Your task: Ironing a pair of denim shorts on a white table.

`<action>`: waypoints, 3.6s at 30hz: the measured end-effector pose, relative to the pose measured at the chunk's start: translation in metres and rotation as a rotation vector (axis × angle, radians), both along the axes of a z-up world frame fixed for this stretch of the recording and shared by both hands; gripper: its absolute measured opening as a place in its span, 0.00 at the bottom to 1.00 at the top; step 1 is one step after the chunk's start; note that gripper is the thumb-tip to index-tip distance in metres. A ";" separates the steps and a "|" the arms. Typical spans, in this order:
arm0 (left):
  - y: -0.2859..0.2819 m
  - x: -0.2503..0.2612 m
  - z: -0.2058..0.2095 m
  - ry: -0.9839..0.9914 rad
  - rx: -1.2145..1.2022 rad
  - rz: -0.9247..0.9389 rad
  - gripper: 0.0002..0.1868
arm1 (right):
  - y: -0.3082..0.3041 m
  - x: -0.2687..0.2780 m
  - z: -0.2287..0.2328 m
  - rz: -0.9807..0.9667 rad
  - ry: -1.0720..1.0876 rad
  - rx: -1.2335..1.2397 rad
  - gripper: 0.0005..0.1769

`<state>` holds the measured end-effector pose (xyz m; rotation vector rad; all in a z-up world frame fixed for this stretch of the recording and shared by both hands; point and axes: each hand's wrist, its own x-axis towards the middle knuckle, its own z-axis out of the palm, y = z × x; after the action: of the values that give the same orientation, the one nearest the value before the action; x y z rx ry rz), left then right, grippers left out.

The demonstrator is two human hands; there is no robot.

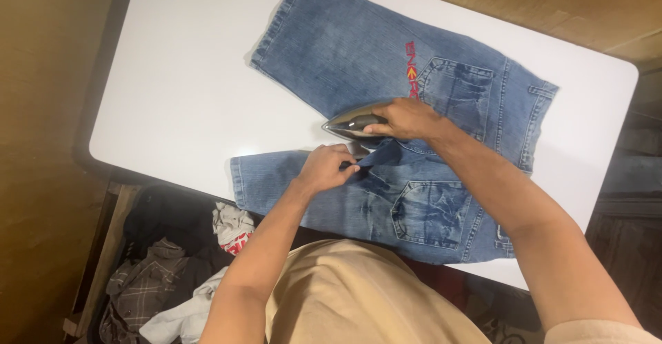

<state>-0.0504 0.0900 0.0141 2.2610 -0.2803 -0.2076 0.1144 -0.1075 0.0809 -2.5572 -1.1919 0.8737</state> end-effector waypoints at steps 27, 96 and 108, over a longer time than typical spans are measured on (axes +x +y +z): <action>0.142 0.059 -0.030 -0.120 0.529 0.315 0.28 | 0.043 -0.002 -0.021 0.053 -0.205 0.032 0.40; 0.180 0.100 -0.014 0.253 0.512 0.350 0.44 | 0.146 0.032 -0.027 -0.014 -0.260 0.019 0.37; 0.177 0.108 -0.011 0.344 0.538 0.329 0.46 | 0.080 0.030 -0.023 -0.008 -0.169 -0.061 0.40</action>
<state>0.0576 0.2673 0.0028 2.6946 0.3726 -0.5399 0.1442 -0.0277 0.0581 -2.7293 -1.2159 0.7140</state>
